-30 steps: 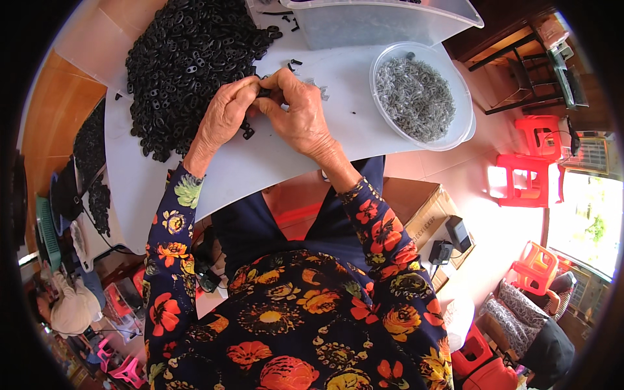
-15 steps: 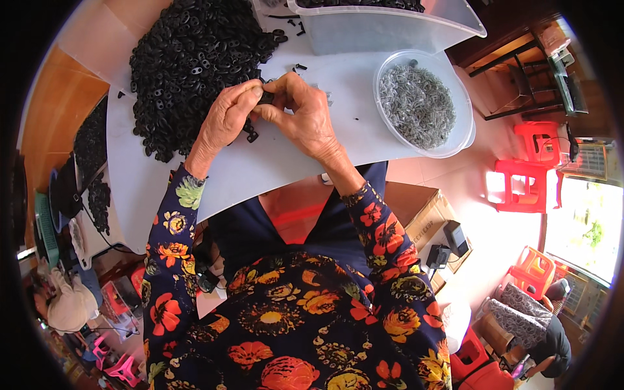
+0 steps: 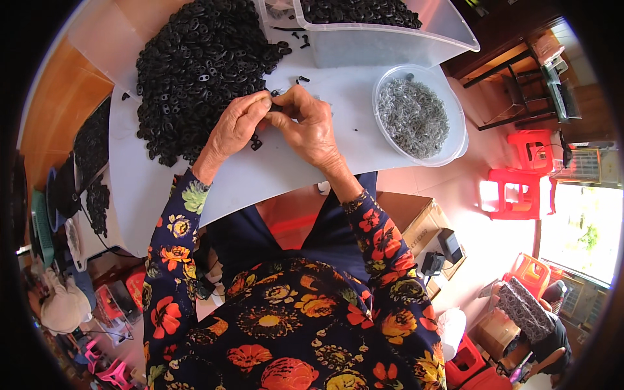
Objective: The person assembles plastic cord fasteners by hand, picking up plastic pieces and inserting small pins into them.
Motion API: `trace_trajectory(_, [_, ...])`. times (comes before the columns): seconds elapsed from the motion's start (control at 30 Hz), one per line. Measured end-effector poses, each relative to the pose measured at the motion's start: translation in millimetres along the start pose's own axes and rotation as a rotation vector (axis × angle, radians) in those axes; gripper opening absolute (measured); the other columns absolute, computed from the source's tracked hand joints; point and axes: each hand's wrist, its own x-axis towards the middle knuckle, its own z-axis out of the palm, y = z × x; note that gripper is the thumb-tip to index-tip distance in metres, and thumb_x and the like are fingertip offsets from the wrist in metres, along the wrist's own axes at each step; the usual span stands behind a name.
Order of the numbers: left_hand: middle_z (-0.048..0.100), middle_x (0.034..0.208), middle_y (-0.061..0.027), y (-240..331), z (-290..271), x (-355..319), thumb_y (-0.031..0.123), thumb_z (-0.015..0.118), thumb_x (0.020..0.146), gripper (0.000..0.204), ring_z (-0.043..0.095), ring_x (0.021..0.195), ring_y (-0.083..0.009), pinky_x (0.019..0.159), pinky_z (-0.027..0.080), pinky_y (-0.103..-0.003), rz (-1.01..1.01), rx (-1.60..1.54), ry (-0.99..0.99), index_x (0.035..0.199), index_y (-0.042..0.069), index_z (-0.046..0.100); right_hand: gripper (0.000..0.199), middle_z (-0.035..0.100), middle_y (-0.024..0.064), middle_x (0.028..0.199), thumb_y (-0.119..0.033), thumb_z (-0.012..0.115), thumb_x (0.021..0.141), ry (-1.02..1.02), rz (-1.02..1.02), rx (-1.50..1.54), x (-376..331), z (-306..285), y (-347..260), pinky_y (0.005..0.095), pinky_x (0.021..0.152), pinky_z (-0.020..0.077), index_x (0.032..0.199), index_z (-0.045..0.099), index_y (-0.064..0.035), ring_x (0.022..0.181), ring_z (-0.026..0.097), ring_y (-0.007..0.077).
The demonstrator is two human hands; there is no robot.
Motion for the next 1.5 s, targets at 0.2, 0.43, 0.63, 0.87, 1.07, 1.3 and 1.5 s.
trace_trajectory(0.2, [0.050,0.065,-0.0044,13.1,-8.3,1.1,0.027,0.042,0.097,0.040,0.050,0.067,-0.0137,0.064,0.042,-0.028,0.040,-0.256,0.078,0.069,0.000,0.047,0.023,0.065,0.0065,0.077,-0.001,0.073,0.079,0.158,-0.109,0.070,12.5,-1.6,-29.6,0.0228,0.066,0.0518,0.096,0.058,0.0043,0.069,0.061,0.0079])
trace_trajectory(0.43, [0.048,0.064,-0.0035,0.8,-20.9,-5.9,0.028,0.040,0.096,0.041,0.051,0.071,-0.0144,0.069,0.042,-0.027,-0.025,-0.483,0.304,0.064,0.004,0.046,0.020,0.061,0.0147,0.082,-0.009,0.070,0.078,0.289,-0.700,-0.916,116.2,-78.6,-116.3,0.0308,0.064,0.0492,0.092,0.061,0.0013,0.071,0.062,0.0242])
trace_trajectory(0.63, [0.046,0.062,-0.0014,-13.2,-29.1,-11.2,0.036,0.040,0.098,0.044,0.050,0.068,-0.0132,0.067,0.041,-0.027,-0.002,-0.441,0.417,0.065,0.007,0.042,0.006,0.061,0.0110,0.068,-0.009,0.064,0.081,-0.087,-0.575,-0.510,88.6,-14.4,-85.2,0.0331,0.056,0.0493,0.081,0.062,-0.0033,0.058,0.061,0.0263])
trace_trajectory(0.87, [0.044,0.060,-0.0004,-5.5,-20.8,-8.2,0.037,0.039,0.099,0.046,0.048,0.066,-0.0127,0.069,0.043,-0.028,-0.042,-0.461,0.414,0.066,0.006,0.041,0.015,0.066,0.0139,0.078,-0.007,0.059,0.082,-0.359,-0.303,-0.801,82.1,-4.6,6.3,0.0394,0.068,0.0515,0.093,0.067,-0.0036,0.071,0.063,0.0328])
trace_trajectory(1.07, [0.047,0.060,-0.0016,-4.6,-21.5,-9.6,0.036,0.039,0.099,0.047,0.049,0.068,-0.0134,0.071,0.043,-0.029,-0.042,-0.398,0.408,0.064,0.005,0.043,0.014,0.065,0.0161,0.075,-0.008,0.055,0.080,-0.455,-0.124,-0.730,86.9,-5.3,-7.9,0.0400,0.071,0.0508,0.084,0.068,-0.0039,0.074,0.064,0.0328])
trace_trajectory(1.3, [0.047,0.061,-0.0017,-4.3,-21.0,-9.6,0.037,0.039,0.100,0.047,0.050,0.068,-0.0141,0.070,0.043,-0.029,-0.035,-0.394,0.411,0.064,0.005,0.043,0.015,0.066,0.0154,0.077,-0.009,0.057,0.079,-0.478,-0.111,-0.674,80.2,-7.5,-15.3,0.0381,0.071,0.0522,0.088,0.068,-0.0033,0.074,0.065,0.0317])
trace_trajectory(1.5, [0.047,0.061,-0.0019,-4.8,-20.1,-9.1,0.037,0.040,0.099,0.047,0.050,0.070,-0.0139,0.069,0.042,-0.028,-0.056,-0.375,0.393,0.065,0.005,0.044,0.014,0.066,0.0150,0.086,-0.008,0.062,0.078,-0.582,-0.146,-0.827,74.7,-2.8,-10.4,0.0411,0.075,0.0509,0.090,0.067,-0.0044,0.084,0.063,0.0325])
